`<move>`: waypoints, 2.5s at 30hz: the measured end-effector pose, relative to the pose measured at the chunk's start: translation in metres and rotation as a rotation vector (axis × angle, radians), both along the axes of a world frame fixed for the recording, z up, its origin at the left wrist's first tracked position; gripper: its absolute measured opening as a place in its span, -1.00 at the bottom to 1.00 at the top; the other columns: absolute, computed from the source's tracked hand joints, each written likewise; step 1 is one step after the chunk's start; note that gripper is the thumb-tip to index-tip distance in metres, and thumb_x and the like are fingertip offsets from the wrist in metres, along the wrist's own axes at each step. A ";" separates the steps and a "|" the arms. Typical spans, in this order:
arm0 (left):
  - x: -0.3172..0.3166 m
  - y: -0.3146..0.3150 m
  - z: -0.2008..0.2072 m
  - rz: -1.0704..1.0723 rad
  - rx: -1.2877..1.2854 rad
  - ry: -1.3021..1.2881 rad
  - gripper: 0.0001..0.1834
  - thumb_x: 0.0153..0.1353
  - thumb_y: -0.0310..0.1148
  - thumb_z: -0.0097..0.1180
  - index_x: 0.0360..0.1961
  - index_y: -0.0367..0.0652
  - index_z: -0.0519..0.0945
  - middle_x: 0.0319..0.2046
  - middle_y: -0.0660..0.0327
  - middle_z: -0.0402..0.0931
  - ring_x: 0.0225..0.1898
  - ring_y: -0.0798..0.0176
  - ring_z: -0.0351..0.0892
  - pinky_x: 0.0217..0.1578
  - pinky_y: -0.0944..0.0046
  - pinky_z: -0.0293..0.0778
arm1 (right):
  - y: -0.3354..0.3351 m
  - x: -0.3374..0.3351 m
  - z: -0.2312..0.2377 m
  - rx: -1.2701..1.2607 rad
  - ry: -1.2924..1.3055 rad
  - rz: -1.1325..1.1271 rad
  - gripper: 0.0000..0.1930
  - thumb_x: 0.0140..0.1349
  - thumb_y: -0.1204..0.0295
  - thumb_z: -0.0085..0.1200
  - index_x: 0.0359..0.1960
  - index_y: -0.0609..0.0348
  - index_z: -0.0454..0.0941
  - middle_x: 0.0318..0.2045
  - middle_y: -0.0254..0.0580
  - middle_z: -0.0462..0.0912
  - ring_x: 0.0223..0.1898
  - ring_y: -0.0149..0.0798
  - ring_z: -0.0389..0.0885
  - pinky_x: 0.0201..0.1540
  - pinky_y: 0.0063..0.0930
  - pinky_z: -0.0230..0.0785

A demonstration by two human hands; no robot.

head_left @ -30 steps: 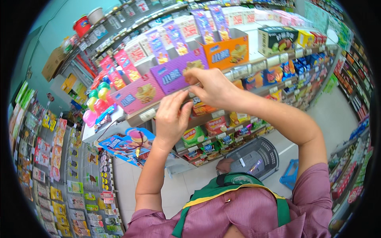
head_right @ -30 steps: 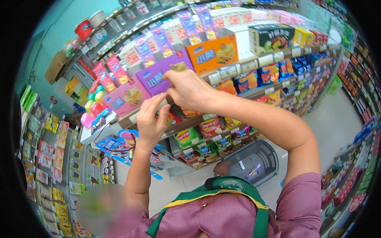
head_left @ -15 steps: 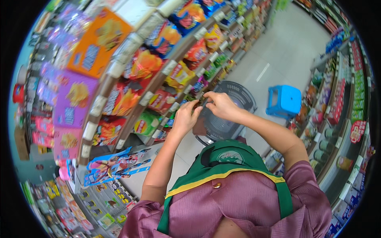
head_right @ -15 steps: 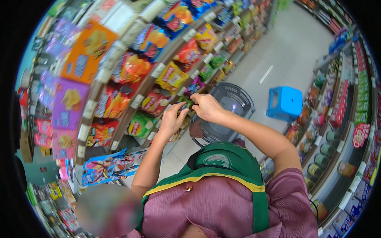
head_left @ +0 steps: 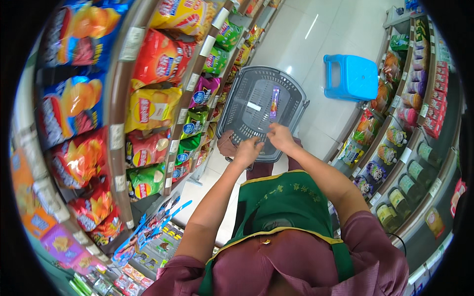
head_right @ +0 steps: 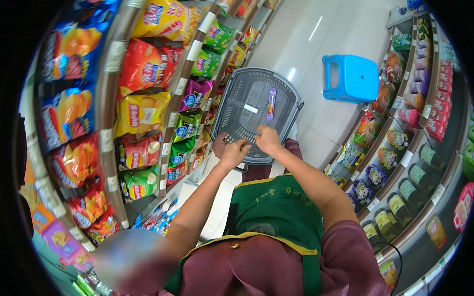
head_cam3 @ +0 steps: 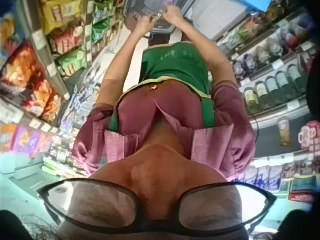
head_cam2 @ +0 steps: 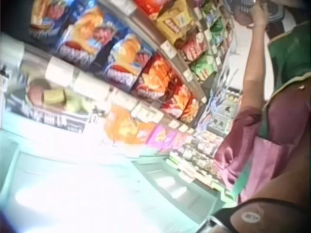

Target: The person restocks snack items in a convenience store. They repeatedly take packaged snacks from a shopping basket and place them onto the shelves, organizing them by type and filling gaps in the display.

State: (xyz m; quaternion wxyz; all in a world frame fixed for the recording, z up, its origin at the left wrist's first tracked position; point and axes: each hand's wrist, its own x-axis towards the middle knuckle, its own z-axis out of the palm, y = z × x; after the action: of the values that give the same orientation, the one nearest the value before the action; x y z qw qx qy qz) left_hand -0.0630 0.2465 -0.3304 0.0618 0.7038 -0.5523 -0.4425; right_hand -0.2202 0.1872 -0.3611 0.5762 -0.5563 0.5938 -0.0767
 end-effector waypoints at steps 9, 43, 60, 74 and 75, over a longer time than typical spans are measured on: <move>0.008 -0.023 -0.163 0.031 0.329 0.040 -0.60 0.17 -0.15 0.10 -0.10 -0.24 0.58 -0.32 -0.06 0.61 -0.25 -0.01 0.62 -0.20 0.17 0.48 | 0.010 0.022 -0.199 0.100 0.209 -0.254 -0.66 -0.01 0.44 0.09 -0.18 0.37 0.56 -0.33 0.23 0.62 -0.25 0.09 0.63 -0.15 -0.22 0.45; 0.030 -0.039 -0.288 0.296 0.391 0.112 -0.46 0.21 -0.07 0.09 0.00 -0.36 0.49 -0.48 0.19 0.57 -0.51 0.39 0.52 -0.48 0.38 0.45 | -0.015 0.053 -0.296 0.064 0.265 -0.131 -0.61 0.05 0.37 0.13 -0.20 0.34 0.25 -0.42 0.30 0.53 -0.32 0.28 0.56 -0.25 0.02 0.42; -0.005 -0.081 0.068 0.073 -0.046 0.227 -0.54 0.08 -0.22 0.28 -0.07 -0.28 0.51 -0.29 0.05 0.62 -0.25 0.25 0.61 -0.23 0.24 0.49 | -0.034 -0.022 0.096 -0.174 -0.247 0.033 -0.57 0.00 0.46 0.21 -0.07 0.29 0.40 -0.23 -0.03 0.58 -0.43 -0.17 0.61 -0.34 -0.34 0.45; 0.085 -0.011 0.349 0.358 -0.552 0.209 -0.58 0.07 -0.25 0.28 -0.08 -0.26 0.53 -0.27 0.17 0.61 -0.25 0.39 0.56 -0.22 0.28 0.50 | -0.050 0.084 0.337 -0.417 -0.535 0.584 -0.64 0.06 0.44 0.17 -0.13 0.35 0.44 -0.37 -0.02 0.64 -0.36 -0.24 0.66 -0.29 -0.39 0.48; 0.092 0.000 0.368 0.377 -0.628 0.199 -0.57 0.05 -0.25 0.27 -0.08 -0.27 0.53 -0.29 0.13 0.59 -0.29 0.34 0.56 -0.25 0.27 0.49 | -0.045 0.096 0.357 -0.438 -0.593 0.611 -0.67 0.06 0.43 0.17 -0.16 0.35 0.45 -0.42 -0.05 0.64 -0.38 -0.25 0.65 -0.31 -0.41 0.47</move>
State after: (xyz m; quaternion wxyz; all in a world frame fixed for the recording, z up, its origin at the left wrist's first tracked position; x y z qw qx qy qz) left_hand 0.0295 0.2462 0.0371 0.4083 0.6933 -0.5132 -0.2987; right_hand -0.1238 0.1419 -0.0044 0.5862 -0.7679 0.1830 -0.1822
